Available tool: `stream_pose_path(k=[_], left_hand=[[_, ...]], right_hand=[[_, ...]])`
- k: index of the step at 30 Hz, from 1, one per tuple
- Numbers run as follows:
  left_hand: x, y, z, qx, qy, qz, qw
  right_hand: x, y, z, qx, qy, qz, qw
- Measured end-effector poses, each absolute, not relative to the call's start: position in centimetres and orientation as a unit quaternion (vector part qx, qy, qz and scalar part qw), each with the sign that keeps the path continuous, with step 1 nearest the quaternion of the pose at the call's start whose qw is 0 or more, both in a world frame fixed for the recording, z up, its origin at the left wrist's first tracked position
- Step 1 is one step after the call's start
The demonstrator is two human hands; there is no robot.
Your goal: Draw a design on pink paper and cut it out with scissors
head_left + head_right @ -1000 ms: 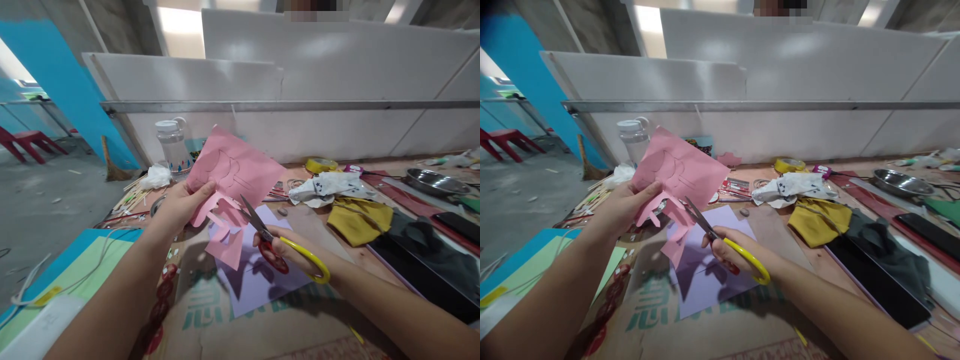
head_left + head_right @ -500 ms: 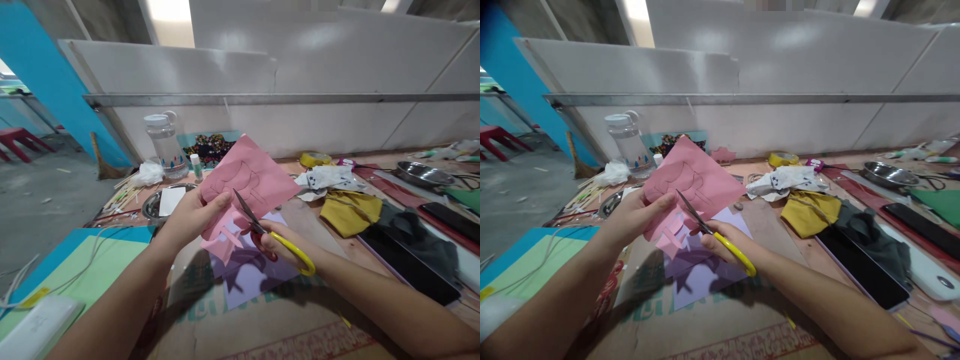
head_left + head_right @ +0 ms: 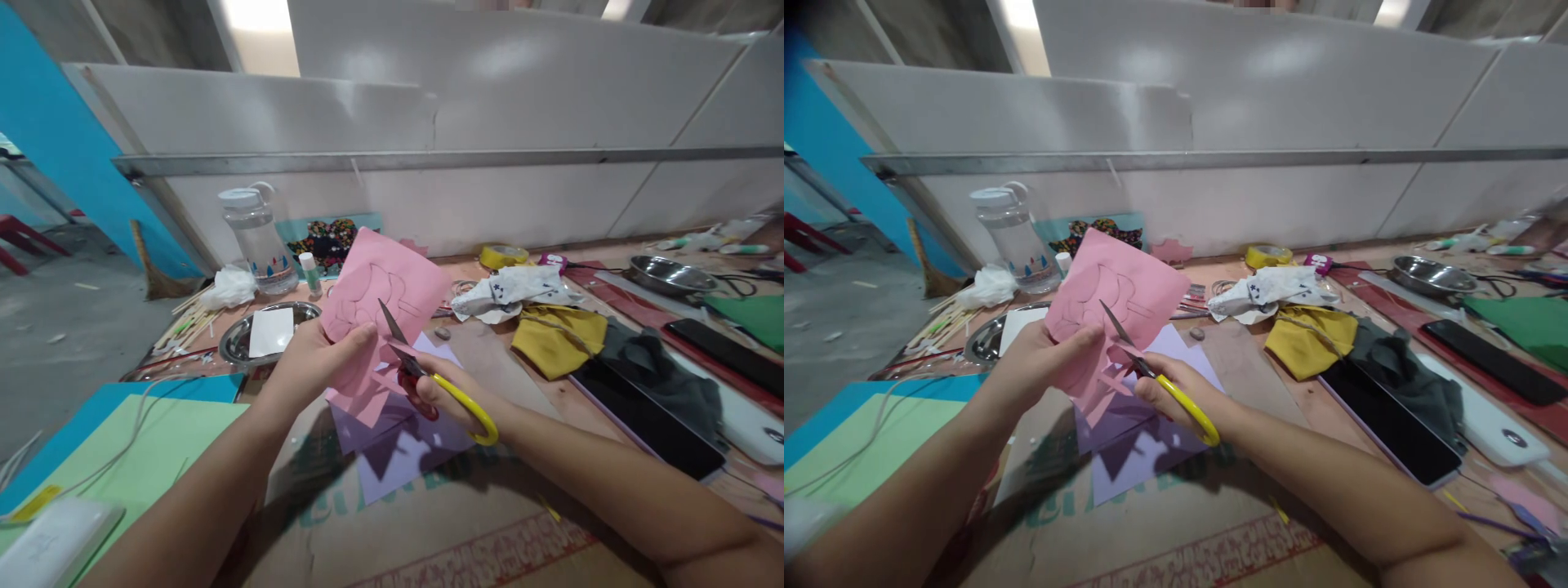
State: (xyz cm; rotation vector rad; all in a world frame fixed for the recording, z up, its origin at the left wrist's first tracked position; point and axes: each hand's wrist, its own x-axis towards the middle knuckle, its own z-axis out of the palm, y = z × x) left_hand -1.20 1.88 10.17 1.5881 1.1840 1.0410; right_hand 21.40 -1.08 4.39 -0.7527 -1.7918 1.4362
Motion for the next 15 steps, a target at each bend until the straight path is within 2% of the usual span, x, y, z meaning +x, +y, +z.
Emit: stream_pose_path(k=[15], left_hand=[[-0.85, 1.25, 10.7, 0.669, 0.498, 0.41, 0.37]], right_hand=[[21.19, -1.33, 5.47, -0.287, -0.712, 0.513, 0.384]])
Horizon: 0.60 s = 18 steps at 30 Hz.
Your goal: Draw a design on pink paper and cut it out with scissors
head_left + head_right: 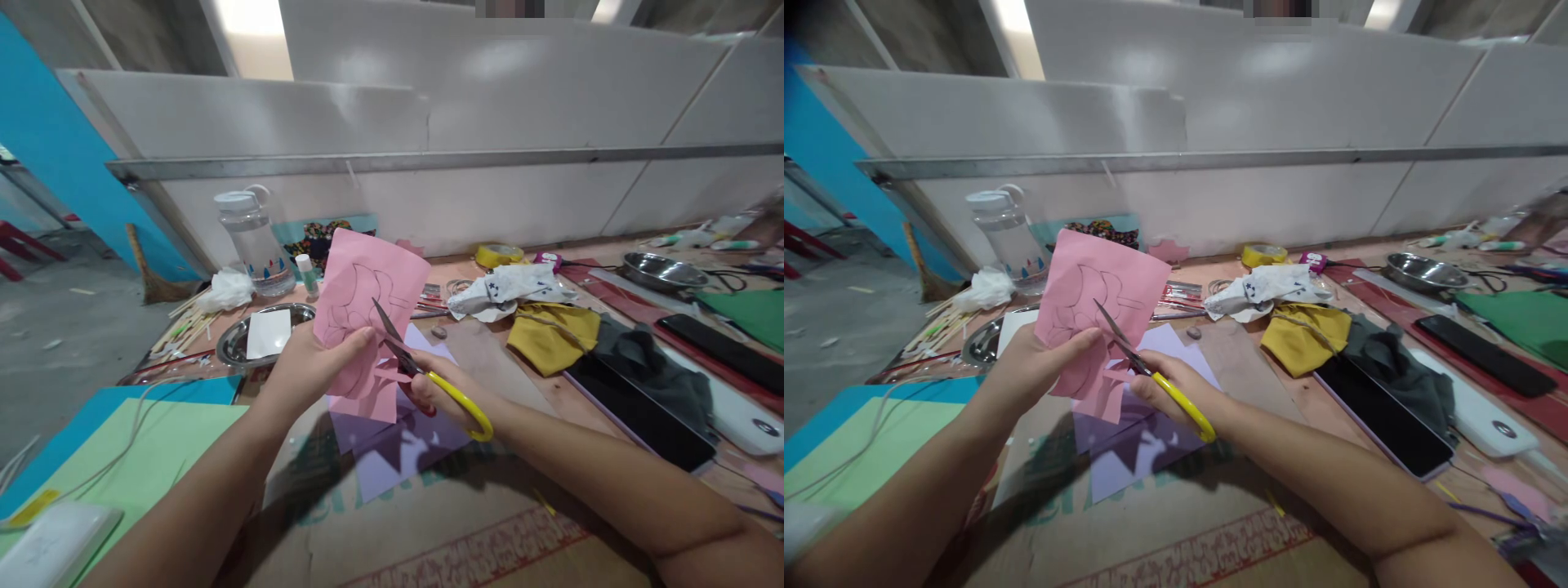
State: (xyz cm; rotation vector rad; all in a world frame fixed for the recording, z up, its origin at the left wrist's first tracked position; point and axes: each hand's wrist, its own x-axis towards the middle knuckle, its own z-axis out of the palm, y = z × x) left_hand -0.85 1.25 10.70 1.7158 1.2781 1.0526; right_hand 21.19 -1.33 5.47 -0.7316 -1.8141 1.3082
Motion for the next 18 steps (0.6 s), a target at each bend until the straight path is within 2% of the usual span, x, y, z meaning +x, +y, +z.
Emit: stream_pose_path(k=[18], left_hand=[[-0.62, 1.44, 10.07, 0.64, 0.479, 0.421, 0.428]], right_hand=[[21.01, -1.37, 4.79, -0.293, -0.677, 0.545, 0.398]])
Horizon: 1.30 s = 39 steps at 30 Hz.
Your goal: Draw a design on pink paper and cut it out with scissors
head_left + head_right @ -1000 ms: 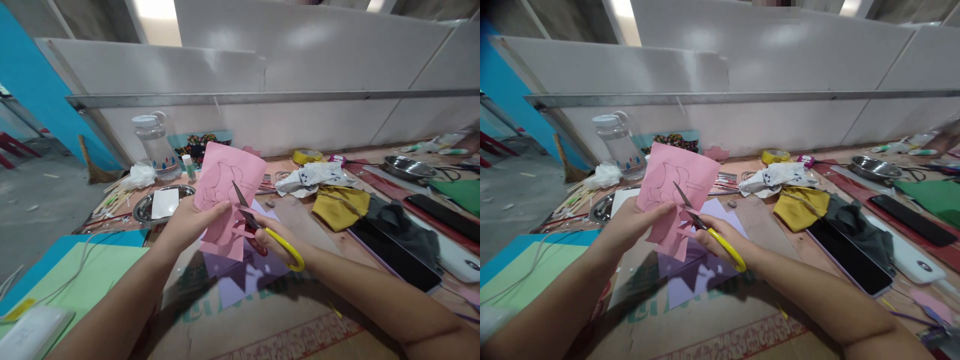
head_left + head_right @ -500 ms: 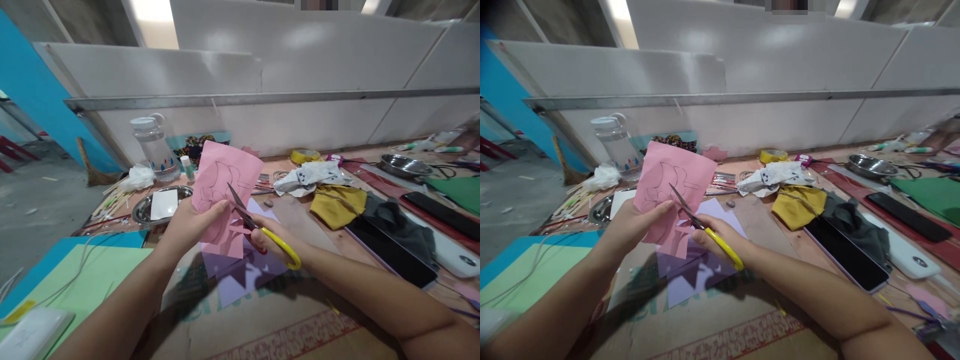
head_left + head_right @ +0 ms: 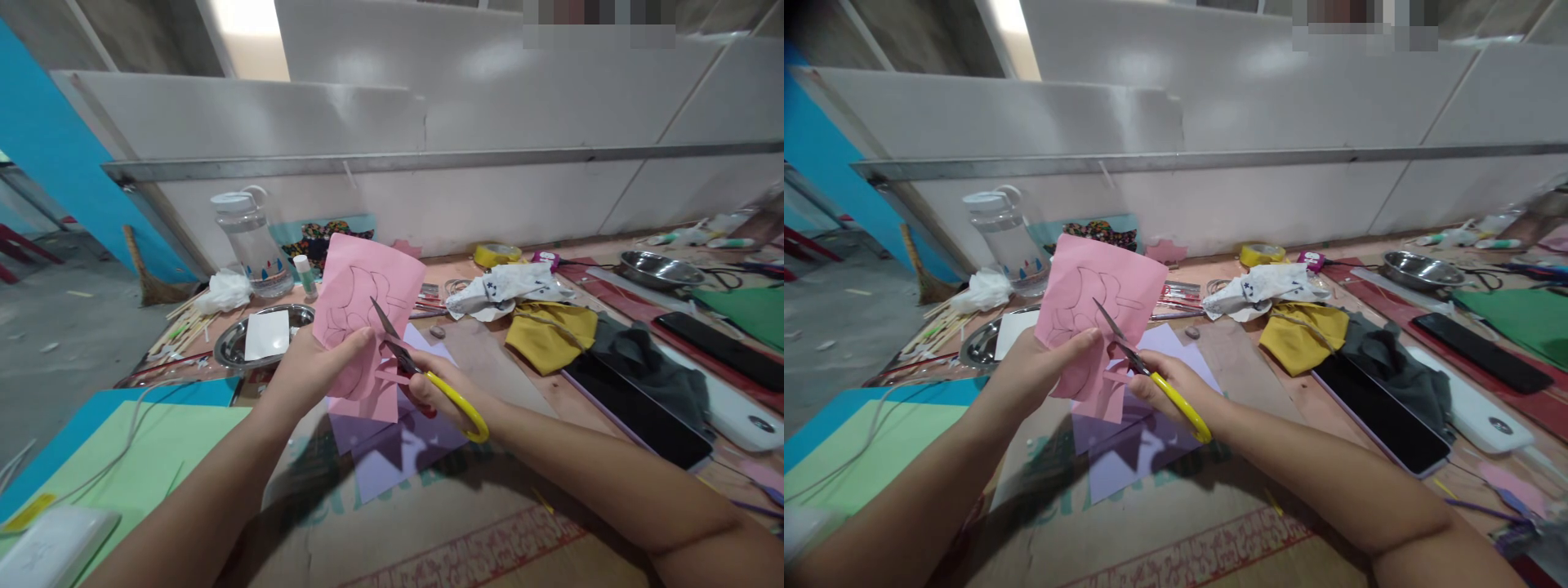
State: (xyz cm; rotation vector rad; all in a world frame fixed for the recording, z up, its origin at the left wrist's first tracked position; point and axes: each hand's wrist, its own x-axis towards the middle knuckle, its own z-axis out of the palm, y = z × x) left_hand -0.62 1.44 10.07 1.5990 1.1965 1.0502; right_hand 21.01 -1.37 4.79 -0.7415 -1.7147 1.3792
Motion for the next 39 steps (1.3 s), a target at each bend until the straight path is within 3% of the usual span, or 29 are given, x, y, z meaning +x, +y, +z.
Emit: stream_pose_path(k=[39], left_hand=[[0.3, 1.0, 9.6, 0.637, 0.474, 0.445, 0.414]], right_hand=[[20.8, -1.5, 4.1, -0.319, -0.616, 0.598, 0.401]])
